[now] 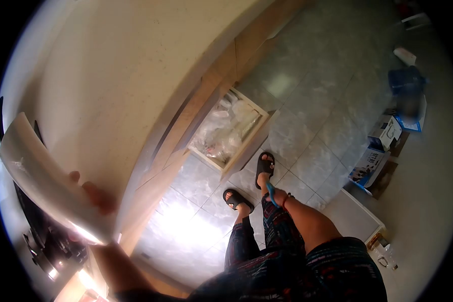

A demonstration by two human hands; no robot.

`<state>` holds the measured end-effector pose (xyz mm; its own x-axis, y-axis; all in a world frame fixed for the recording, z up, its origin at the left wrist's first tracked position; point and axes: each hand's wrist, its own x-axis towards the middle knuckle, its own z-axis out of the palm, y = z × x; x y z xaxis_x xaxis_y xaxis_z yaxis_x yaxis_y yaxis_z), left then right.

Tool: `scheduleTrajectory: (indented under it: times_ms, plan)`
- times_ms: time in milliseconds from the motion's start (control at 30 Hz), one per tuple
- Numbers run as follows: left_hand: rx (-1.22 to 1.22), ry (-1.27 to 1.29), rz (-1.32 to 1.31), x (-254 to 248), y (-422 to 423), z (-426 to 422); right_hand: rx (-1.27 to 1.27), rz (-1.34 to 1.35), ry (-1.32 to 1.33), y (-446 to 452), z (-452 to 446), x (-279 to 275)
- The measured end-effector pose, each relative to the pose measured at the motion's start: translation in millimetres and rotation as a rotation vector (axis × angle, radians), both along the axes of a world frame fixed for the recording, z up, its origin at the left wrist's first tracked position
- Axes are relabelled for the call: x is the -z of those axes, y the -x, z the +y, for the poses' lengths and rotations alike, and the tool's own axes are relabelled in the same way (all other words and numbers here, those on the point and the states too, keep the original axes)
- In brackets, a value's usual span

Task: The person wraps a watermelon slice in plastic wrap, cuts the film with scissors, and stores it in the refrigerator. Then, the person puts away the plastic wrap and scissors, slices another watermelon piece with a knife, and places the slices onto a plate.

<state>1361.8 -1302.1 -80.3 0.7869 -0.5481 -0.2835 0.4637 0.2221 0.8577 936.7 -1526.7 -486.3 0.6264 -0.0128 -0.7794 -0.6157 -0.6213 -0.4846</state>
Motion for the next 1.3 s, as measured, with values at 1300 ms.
scheduleTrajectory:
  times_ms: [1300]
  plan:
    - [0.644, -1.321, -0.584, 328, 121, -106, 0.662, -0.005, 0.046, 11, 13, -55]
